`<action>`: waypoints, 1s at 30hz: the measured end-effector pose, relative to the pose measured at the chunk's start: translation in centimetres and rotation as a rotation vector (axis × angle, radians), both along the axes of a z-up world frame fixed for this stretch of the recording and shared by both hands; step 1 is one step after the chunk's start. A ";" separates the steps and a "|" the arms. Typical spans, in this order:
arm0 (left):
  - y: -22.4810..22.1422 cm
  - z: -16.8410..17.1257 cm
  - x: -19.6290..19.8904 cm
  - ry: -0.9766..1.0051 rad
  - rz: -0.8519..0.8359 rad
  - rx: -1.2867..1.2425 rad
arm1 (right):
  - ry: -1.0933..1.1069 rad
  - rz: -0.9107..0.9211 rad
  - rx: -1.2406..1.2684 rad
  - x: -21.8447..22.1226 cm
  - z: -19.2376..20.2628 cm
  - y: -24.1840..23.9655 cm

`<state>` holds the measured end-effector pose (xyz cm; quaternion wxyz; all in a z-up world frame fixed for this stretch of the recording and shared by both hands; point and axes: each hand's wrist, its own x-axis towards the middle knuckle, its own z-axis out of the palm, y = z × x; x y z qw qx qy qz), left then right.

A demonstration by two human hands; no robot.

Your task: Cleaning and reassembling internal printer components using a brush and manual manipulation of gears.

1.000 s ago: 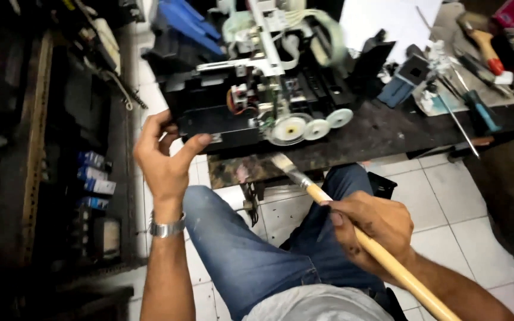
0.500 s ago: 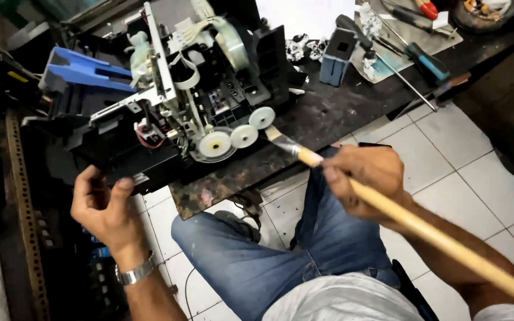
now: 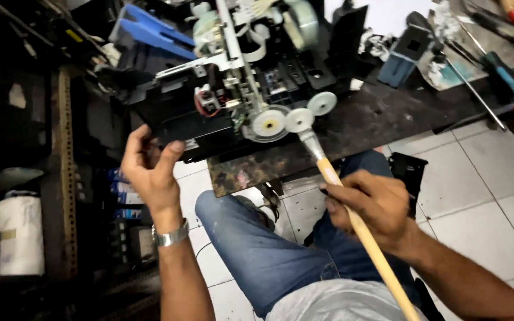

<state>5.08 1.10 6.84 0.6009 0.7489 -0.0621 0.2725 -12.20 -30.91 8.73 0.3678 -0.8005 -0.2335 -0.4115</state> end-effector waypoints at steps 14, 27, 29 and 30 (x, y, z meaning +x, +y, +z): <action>-2.3 4.3 -1.9 0.052 -0.092 -0.050 | 0.129 0.087 -0.181 -0.5 0.0 2.9; -2.0 4.8 -3.0 -0.042 -0.060 0.065 | 0.136 0.175 -0.155 0.5 0.2 6.0; -2.2 4.6 -3.4 0.000 -0.108 0.087 | 0.250 0.229 -0.104 -0.4 1.3 6.6; -2.1 4.2 -3.5 -0.001 -0.114 0.084 | 0.249 0.222 -0.105 -0.7 0.9 6.1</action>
